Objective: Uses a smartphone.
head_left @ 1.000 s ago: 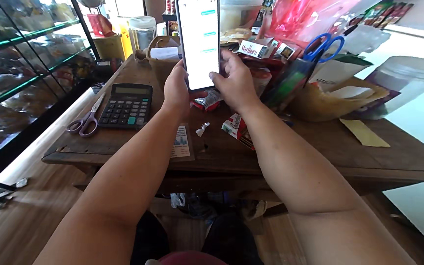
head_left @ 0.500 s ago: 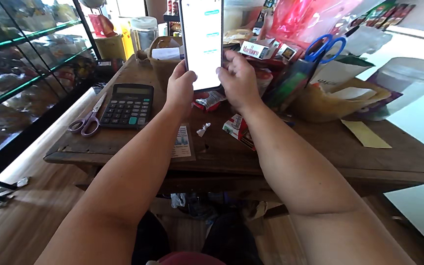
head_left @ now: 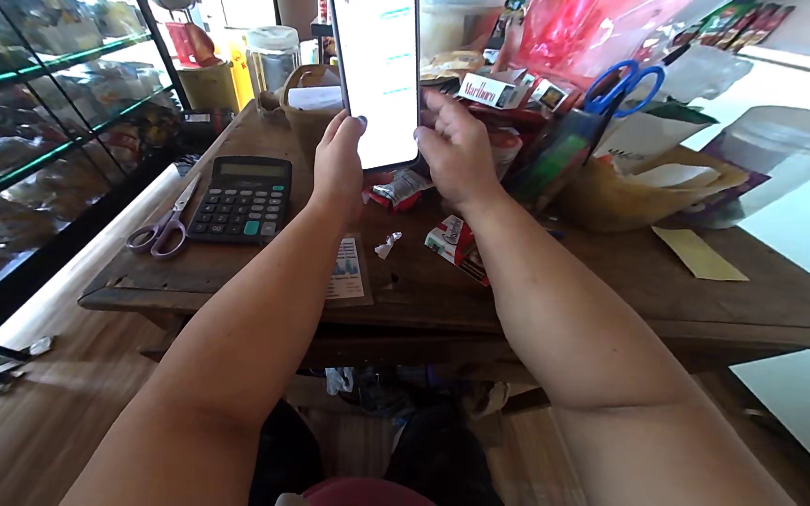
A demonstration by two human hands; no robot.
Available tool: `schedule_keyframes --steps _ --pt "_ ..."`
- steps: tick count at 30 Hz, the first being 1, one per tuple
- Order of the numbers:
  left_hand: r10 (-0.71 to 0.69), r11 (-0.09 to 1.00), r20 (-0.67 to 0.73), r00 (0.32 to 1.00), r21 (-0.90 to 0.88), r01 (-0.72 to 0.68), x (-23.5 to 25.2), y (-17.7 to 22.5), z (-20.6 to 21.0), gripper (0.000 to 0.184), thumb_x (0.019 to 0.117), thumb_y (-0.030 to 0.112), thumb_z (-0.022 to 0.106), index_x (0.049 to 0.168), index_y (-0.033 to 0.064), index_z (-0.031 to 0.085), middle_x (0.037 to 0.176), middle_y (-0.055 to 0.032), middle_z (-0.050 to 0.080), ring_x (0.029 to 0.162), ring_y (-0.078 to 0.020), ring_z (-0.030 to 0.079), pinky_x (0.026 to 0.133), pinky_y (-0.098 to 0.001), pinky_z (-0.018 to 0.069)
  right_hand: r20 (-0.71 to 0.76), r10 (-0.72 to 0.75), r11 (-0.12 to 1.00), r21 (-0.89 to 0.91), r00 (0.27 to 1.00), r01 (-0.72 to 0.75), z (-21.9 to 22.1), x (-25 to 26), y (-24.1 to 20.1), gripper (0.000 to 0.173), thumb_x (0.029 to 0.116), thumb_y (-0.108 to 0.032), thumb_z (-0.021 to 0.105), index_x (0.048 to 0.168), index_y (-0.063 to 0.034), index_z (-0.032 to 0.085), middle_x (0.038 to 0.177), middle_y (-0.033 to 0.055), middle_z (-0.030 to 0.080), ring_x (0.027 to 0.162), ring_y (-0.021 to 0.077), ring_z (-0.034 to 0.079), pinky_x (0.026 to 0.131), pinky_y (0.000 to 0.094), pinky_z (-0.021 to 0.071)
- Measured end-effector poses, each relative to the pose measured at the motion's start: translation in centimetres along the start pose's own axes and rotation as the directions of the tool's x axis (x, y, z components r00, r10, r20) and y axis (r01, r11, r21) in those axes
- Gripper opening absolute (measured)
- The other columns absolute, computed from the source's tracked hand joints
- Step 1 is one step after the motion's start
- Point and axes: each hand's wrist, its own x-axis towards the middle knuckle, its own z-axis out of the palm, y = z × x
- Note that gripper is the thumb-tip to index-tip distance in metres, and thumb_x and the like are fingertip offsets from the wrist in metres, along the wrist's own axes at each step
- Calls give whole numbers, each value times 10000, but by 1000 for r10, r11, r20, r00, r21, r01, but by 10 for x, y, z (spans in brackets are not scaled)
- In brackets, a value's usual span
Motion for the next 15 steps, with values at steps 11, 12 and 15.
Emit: schedule_keyframes --steps 11,12,15 --pt "35 999 96 995 -4 -34 -1 -1 -1 446 1002 107 299 1416 131 463 1179 -117 633 858 -241 699 595 -392 601 -131 -85 996 -51 988 79 0 3 4 320 1036 -117 522 1296 31 635 1125 96 724 980 40 685 905 220 550" --pt "38 999 103 994 -4 -38 -1 -1 -1 454 988 89 298 1408 127 468 1180 -116 635 852 -237 701 592 -386 602 -143 -79 996 -60 987 71 1 3 4 315 1029 -120 543 1293 27 637 1119 94 728 978 44 691 905 219 554" --pt "42 999 96 995 2 -43 -1 -1 0 453 972 49 324 1391 114 482 1159 -115 646 831 -228 707 579 -378 604 -157 -64 996 -70 986 53 1 3 2 315 1014 -114 567 1287 25 642 1132 99 725 987 47 689 913 216 549"
